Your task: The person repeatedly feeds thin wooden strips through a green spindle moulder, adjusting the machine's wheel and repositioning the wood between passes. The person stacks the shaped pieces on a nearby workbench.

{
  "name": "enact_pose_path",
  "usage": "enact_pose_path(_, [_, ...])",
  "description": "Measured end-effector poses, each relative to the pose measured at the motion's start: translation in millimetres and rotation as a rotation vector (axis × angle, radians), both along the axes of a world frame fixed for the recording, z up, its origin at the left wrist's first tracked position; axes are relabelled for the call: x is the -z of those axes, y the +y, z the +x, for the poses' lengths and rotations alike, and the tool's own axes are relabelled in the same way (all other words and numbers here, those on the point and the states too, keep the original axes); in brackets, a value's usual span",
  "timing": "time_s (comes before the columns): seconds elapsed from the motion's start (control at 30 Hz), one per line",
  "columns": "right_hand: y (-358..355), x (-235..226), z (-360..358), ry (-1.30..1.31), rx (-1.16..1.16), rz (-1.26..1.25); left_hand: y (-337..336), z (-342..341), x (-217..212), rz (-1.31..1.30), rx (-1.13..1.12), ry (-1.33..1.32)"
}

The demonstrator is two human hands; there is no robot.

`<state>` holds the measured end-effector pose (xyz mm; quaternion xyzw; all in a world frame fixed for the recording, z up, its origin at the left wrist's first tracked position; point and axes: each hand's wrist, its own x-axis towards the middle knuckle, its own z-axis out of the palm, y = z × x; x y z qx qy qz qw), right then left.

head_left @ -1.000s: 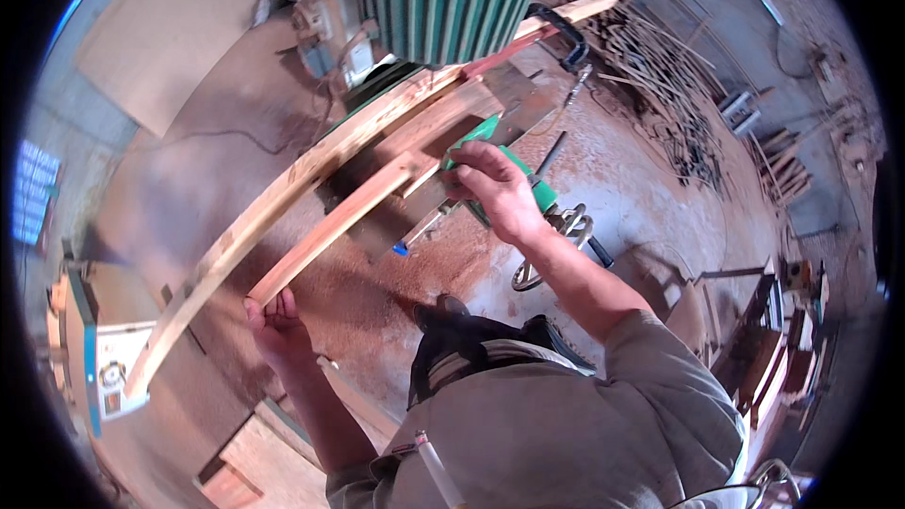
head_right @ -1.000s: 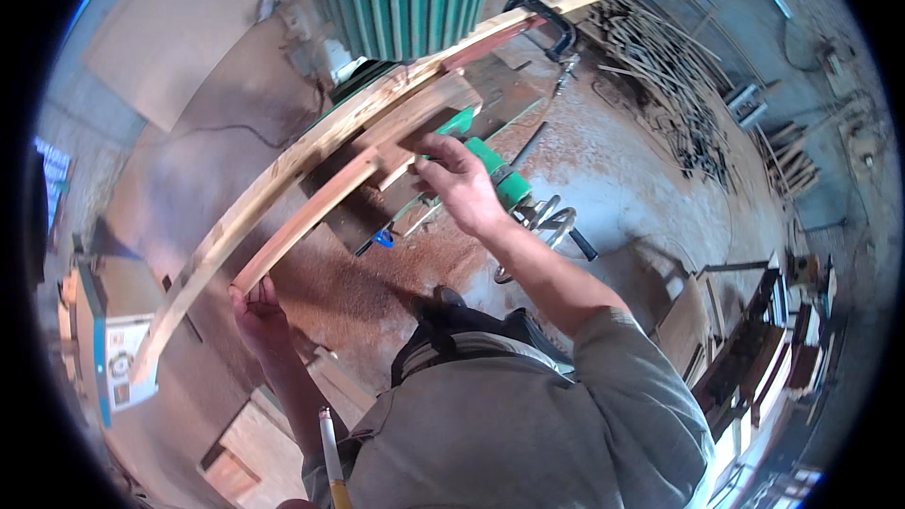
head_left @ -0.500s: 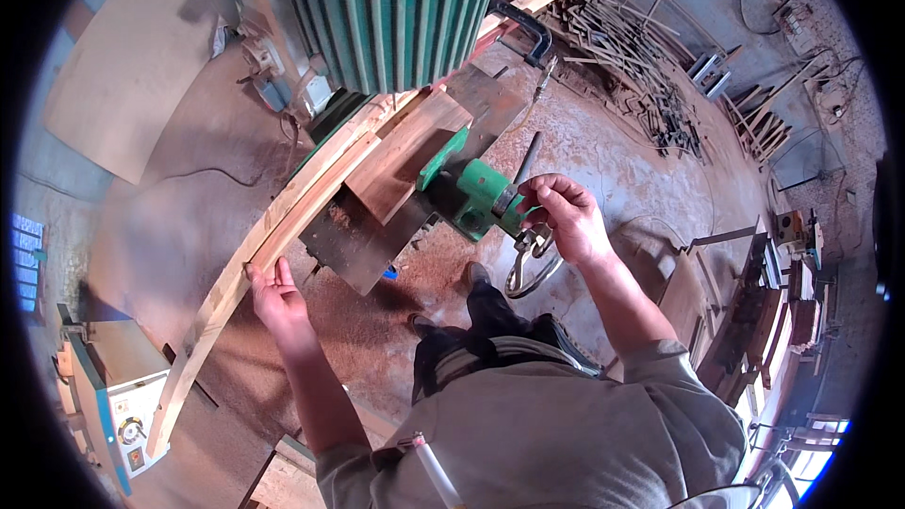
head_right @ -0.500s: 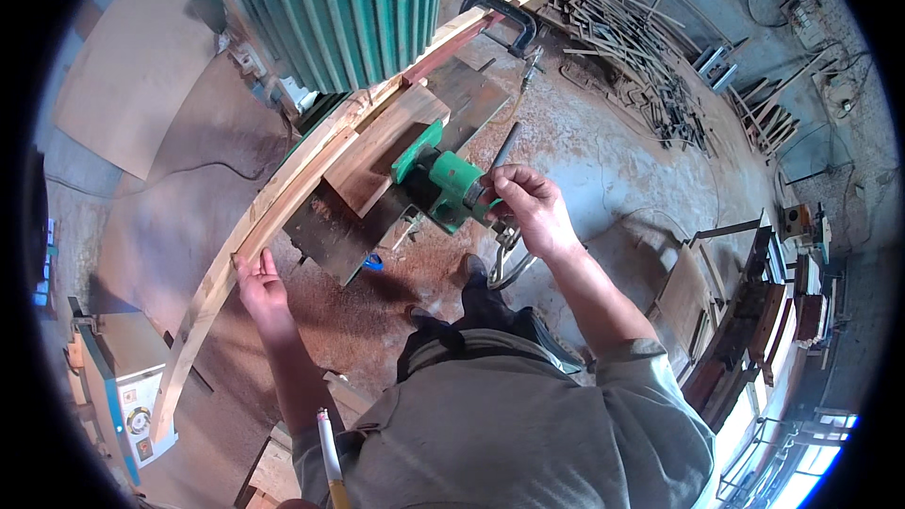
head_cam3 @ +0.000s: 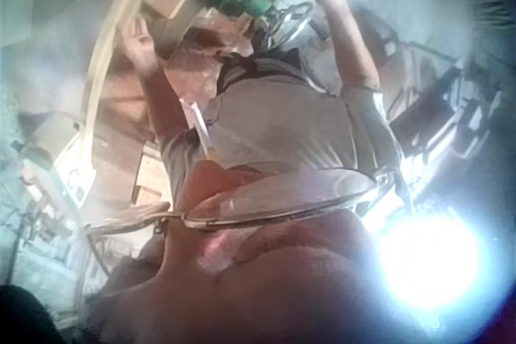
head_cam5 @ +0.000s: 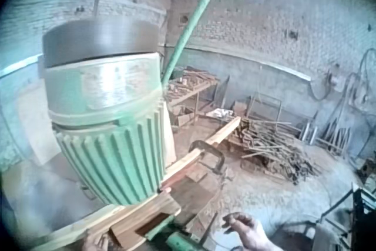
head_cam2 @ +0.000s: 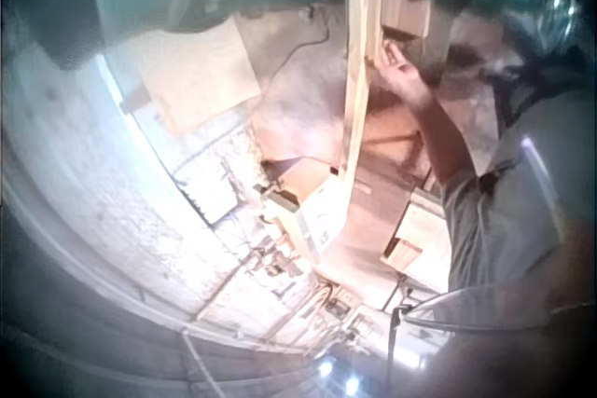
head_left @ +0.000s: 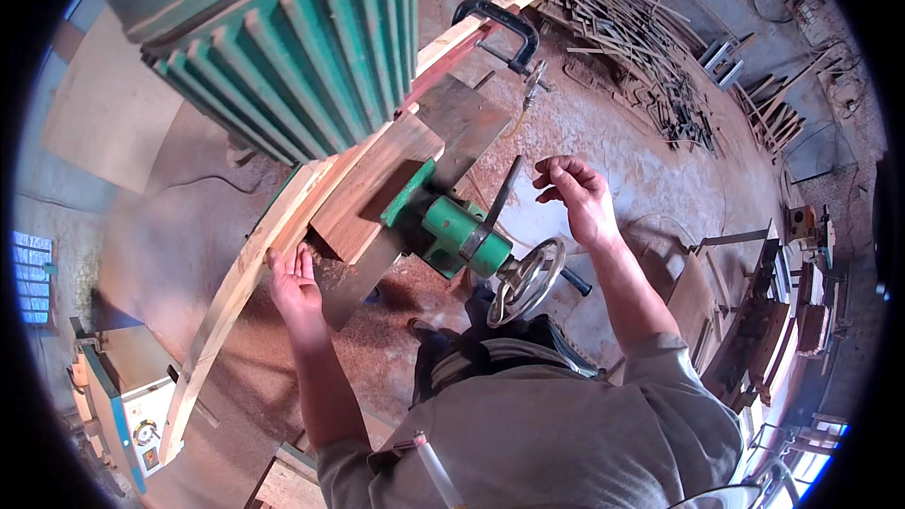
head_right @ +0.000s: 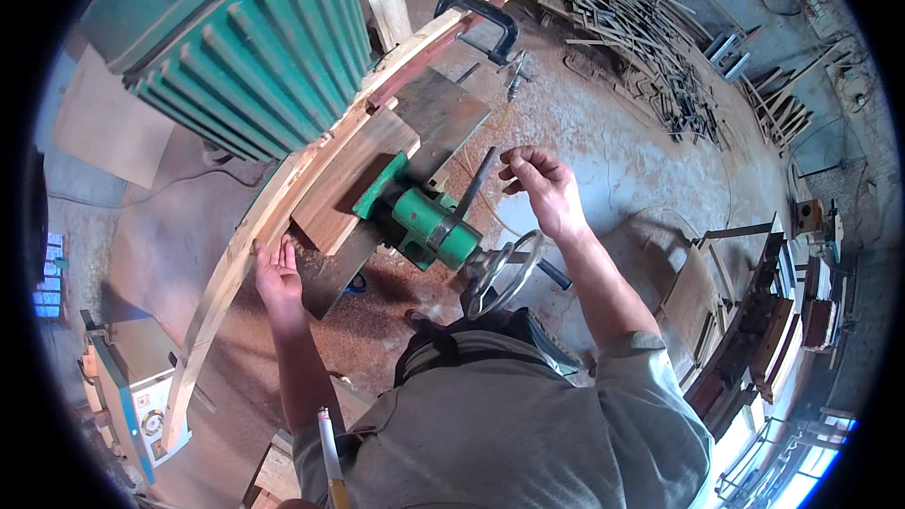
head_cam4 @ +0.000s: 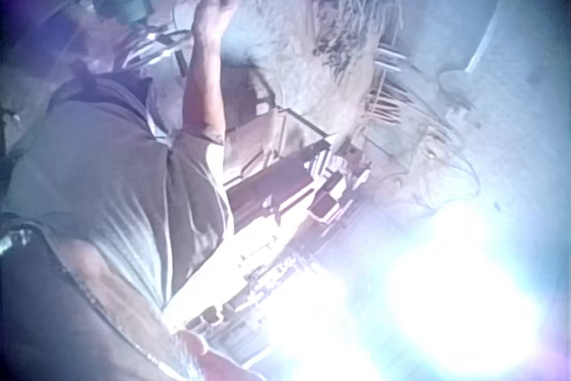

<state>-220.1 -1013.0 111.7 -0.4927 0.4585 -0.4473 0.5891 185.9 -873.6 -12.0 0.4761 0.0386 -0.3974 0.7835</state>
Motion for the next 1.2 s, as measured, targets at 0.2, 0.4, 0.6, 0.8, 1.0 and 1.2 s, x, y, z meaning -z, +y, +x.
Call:
enact_pose_path(0.2, [-35.6,57.9,-12.0,0.172,0.119,-0.064,-21.7,-15.6,-4.4,0.098,-0.029,-0.022])
enact_pose_path(0.4, [-62.4,79.3,11.1,-0.444,0.054,0.644,-22.8,-11.9,3.0,0.134,0.002,-0.019])
enact_pose_path(0.6, [-2.7,-78.2,116.1,0.441,-0.775,-0.127,-13.4,-13.0,-1.3,0.153,-0.028,0.0])
enact_pose_path(0.8, [81.4,-46.8,187.2,0.951,-1.15,-0.541,-11.6,-15.3,14.8,-0.001,0.043,-0.073])
enact_pose_path(1.0, [6.0,-65.2,134.2,0.438,-0.691,-0.656,-23.9,-24.6,-0.7,0.095,-0.075,-0.105])
enact_pose_path(1.2, [-168.2,-377.6,16.3,0.431,0.131,-0.988,-21.6,-32.5,-30.5,0.027,-0.144,-0.235])
